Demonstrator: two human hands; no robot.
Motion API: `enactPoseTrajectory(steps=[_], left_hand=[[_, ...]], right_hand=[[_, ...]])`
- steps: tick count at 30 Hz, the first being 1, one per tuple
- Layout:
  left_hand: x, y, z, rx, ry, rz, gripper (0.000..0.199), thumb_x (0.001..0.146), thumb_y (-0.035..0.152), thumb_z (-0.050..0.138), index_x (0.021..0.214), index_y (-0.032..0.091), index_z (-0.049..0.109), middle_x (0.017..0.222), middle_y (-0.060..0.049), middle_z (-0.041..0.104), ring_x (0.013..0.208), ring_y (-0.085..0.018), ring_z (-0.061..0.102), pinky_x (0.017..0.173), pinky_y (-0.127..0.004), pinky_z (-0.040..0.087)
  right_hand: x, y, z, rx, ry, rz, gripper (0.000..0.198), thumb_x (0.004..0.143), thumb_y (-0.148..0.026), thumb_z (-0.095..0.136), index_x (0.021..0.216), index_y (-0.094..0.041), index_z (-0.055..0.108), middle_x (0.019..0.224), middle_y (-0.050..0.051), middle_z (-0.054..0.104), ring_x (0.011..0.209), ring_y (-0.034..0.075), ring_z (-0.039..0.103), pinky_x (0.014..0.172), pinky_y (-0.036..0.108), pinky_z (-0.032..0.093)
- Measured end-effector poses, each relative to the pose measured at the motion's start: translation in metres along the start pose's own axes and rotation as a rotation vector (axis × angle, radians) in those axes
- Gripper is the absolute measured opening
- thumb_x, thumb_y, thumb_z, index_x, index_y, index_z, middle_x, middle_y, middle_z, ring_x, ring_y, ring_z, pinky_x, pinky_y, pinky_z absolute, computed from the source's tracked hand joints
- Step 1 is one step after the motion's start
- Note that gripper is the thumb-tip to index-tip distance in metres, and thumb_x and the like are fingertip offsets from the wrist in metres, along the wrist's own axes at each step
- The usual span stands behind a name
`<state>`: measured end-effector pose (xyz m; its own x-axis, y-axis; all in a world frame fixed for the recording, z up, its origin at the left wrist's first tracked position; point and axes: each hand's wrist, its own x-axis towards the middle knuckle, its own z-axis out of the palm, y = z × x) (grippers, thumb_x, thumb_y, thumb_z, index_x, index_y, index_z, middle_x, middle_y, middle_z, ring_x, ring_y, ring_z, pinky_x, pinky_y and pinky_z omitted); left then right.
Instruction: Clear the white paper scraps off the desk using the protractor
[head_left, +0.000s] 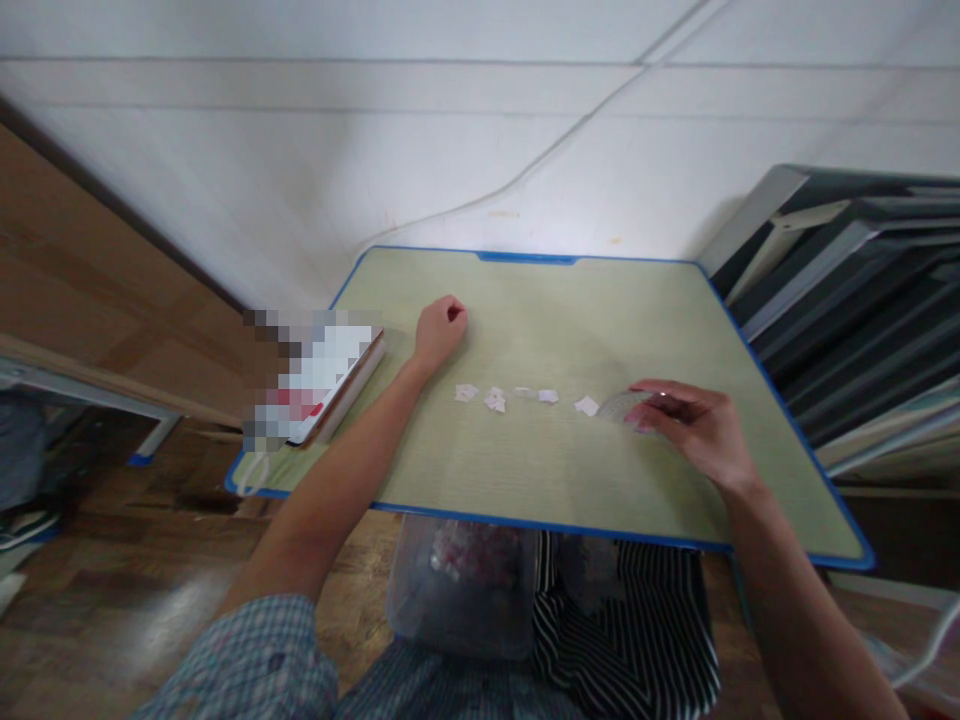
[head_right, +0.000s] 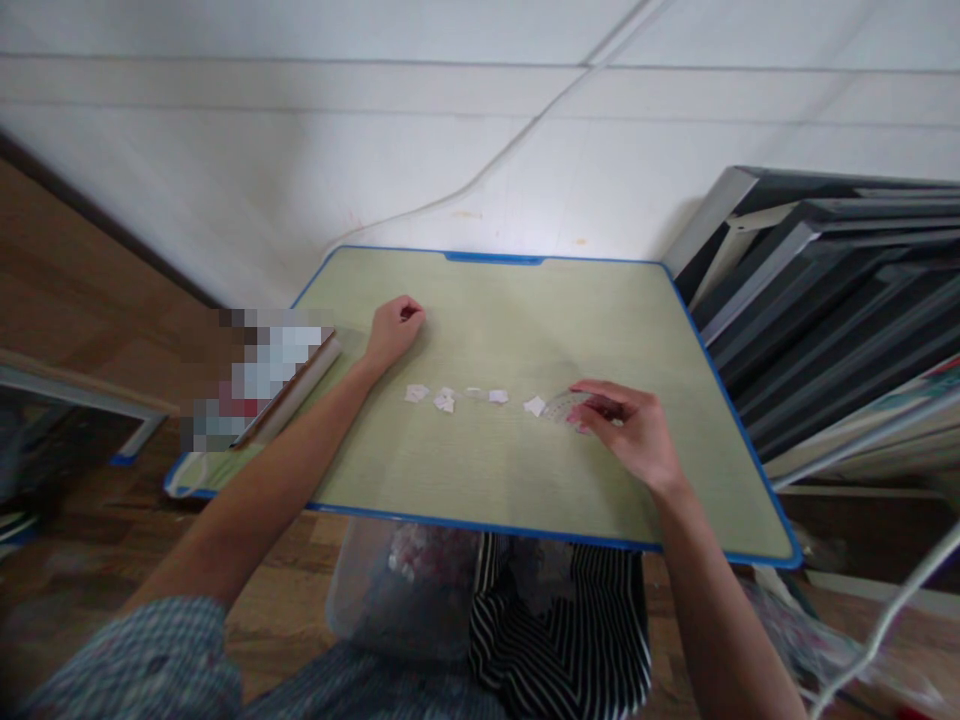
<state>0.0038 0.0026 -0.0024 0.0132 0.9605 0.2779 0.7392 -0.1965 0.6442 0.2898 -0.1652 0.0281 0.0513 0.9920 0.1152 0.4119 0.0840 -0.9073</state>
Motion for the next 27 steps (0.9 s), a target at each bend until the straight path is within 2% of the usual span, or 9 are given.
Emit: enactPoseTrajectory(steps=[4, 9, 14, 18, 23, 27], left_hand=[[-0.0001, 0.0002, -0.0003, 0.002, 0.008, 0.001, 0.012, 0.07, 0.02, 0.042, 0.067, 0.017, 0.054, 0.071, -0.003, 0.061, 0.069, -0.014, 0.052, 0.069, -0.027, 0.04], [0.0001, -0.0007, 0.0002, -0.002, 0.011, 0.01, 0.012, 0.07, 0.02, 0.042, 0.066, 0.017, 0.053, 0.07, -0.003, 0.061, 0.069, -0.013, 0.052, 0.069, -0.026, 0.04], [0.0004, -0.0016, 0.0005, -0.002, 0.021, 0.016, 0.012, 0.07, 0.02, 0.043, 0.065, 0.017, 0.053, 0.069, -0.003, 0.06, 0.068, -0.013, 0.051, 0.068, -0.026, 0.04], [0.0006, -0.002, 0.0004, -0.005, 0.018, 0.018, 0.011, 0.07, 0.02, 0.043, 0.065, 0.017, 0.053, 0.069, -0.003, 0.06, 0.067, -0.013, 0.051, 0.068, -0.026, 0.039], [0.0002, -0.0012, 0.0002, -0.008, 0.014, 0.017, 0.012, 0.07, 0.021, 0.042, 0.065, 0.017, 0.053, 0.07, -0.003, 0.06, 0.068, -0.014, 0.052, 0.068, -0.027, 0.04], [0.0003, -0.0012, 0.0004, -0.006, 0.023, 0.018, 0.011, 0.07, 0.02, 0.042, 0.065, 0.017, 0.052, 0.069, -0.003, 0.06, 0.067, -0.013, 0.052, 0.068, -0.026, 0.04]], right_hand=[[0.0, -0.0003, 0.0012, -0.05, 0.04, 0.022, 0.03, 0.064, -0.033, 0.067, 0.088, -0.016, 0.066, 0.063, 0.003, 0.067, 0.055, 0.017, 0.063, 0.053, 0.028, 0.051], [-0.0017, -0.004, 0.0016, -0.082, -0.062, 0.01, 0.028, 0.064, -0.033, 0.066, 0.086, -0.016, 0.067, 0.062, 0.003, 0.066, 0.053, 0.016, 0.061, 0.052, 0.027, 0.051], [0.0, -0.0009, 0.0022, -0.1, 0.043, -0.009, 0.031, 0.065, -0.034, 0.065, 0.089, -0.015, 0.066, 0.064, 0.004, 0.067, 0.055, 0.017, 0.062, 0.053, 0.028, 0.051], [-0.0004, 0.0001, 0.0021, -0.096, -0.014, -0.004, 0.028, 0.065, -0.034, 0.066, 0.087, -0.017, 0.066, 0.063, 0.003, 0.067, 0.054, 0.016, 0.062, 0.052, 0.027, 0.051], [-0.001, -0.0005, 0.0003, -0.039, 0.033, 0.0, 0.029, 0.064, -0.035, 0.067, 0.088, -0.018, 0.065, 0.061, 0.002, 0.066, 0.053, 0.016, 0.062, 0.053, 0.028, 0.052], [-0.0008, -0.0025, 0.0003, -0.053, -0.014, 0.026, 0.027, 0.063, -0.034, 0.067, 0.085, -0.018, 0.066, 0.062, 0.002, 0.066, 0.053, 0.015, 0.062, 0.052, 0.027, 0.052]])
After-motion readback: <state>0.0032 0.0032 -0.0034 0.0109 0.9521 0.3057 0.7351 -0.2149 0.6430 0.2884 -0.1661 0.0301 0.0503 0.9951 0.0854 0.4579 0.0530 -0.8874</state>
